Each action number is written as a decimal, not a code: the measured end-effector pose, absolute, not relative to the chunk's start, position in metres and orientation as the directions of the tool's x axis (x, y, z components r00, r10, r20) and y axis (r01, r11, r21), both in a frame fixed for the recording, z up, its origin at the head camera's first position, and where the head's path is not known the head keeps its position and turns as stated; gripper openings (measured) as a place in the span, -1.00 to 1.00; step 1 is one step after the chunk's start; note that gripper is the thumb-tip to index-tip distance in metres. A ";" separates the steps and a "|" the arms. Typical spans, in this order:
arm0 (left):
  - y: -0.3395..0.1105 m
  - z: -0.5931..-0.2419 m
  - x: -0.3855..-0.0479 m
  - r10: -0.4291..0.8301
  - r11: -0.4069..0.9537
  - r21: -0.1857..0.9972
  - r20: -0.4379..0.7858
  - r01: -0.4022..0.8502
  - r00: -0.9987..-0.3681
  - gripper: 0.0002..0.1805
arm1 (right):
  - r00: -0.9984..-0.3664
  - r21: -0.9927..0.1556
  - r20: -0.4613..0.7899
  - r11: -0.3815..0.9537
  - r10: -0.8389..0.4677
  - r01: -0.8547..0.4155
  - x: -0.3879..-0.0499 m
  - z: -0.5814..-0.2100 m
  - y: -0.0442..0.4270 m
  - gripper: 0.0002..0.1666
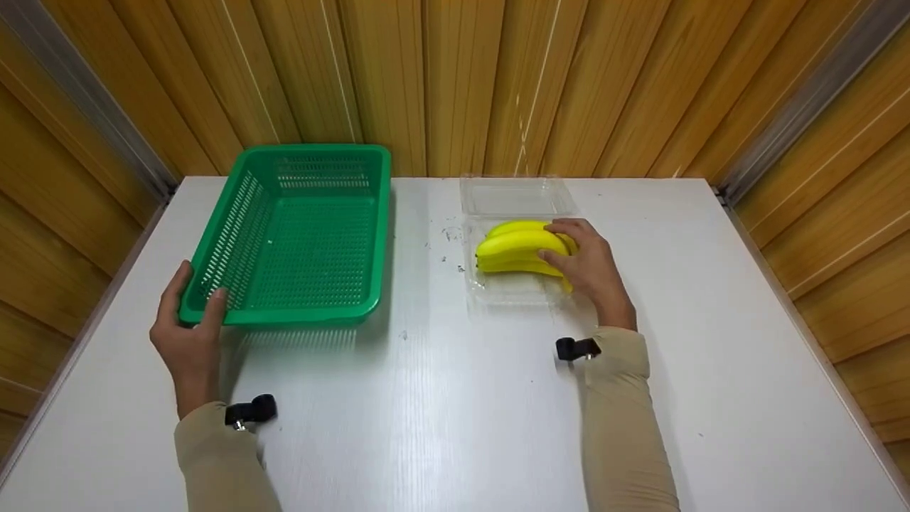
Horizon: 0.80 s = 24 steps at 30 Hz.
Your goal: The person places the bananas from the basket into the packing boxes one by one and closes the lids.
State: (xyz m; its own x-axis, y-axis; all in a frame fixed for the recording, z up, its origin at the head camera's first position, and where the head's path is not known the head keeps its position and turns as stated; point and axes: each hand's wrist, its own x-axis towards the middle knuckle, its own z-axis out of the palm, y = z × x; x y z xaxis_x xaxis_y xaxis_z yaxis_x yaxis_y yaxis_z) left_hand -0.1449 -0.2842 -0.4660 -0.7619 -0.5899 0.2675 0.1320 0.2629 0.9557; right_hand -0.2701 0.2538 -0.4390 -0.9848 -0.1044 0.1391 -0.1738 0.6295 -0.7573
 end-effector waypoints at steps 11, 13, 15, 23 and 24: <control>-0.289 -0.474 -0.149 -0.594 0.297 0.946 0.289 0.130 -0.751 -0.36 | -0.989 -0.814 0.135 0.562 -0.057 -0.144 -0.266 -0.436 0.252 -0.49; -0.289 -0.474 -0.150 -0.592 0.304 0.943 0.297 0.133 -0.749 -0.36 | -0.989 -0.822 0.139 0.551 -0.052 -0.144 -0.266 -0.436 0.252 -0.51; -0.289 -0.474 -0.149 -0.595 0.298 0.946 0.289 0.128 -0.750 -0.36 | -0.988 -0.823 0.144 0.548 -0.052 -0.148 -0.266 -0.437 0.253 -0.52; -0.290 -0.475 -0.150 -0.600 0.302 0.946 0.282 0.115 -0.749 -0.36 | -0.981 -0.831 0.182 0.524 -0.060 -0.186 -0.267 -0.438 0.256 -0.54; -0.290 -0.475 -0.150 -0.600 0.304 0.946 0.283 0.113 -0.749 -0.37 | -0.980 -0.831 0.191 0.522 -0.059 -0.193 -0.267 -0.438 0.256 -0.54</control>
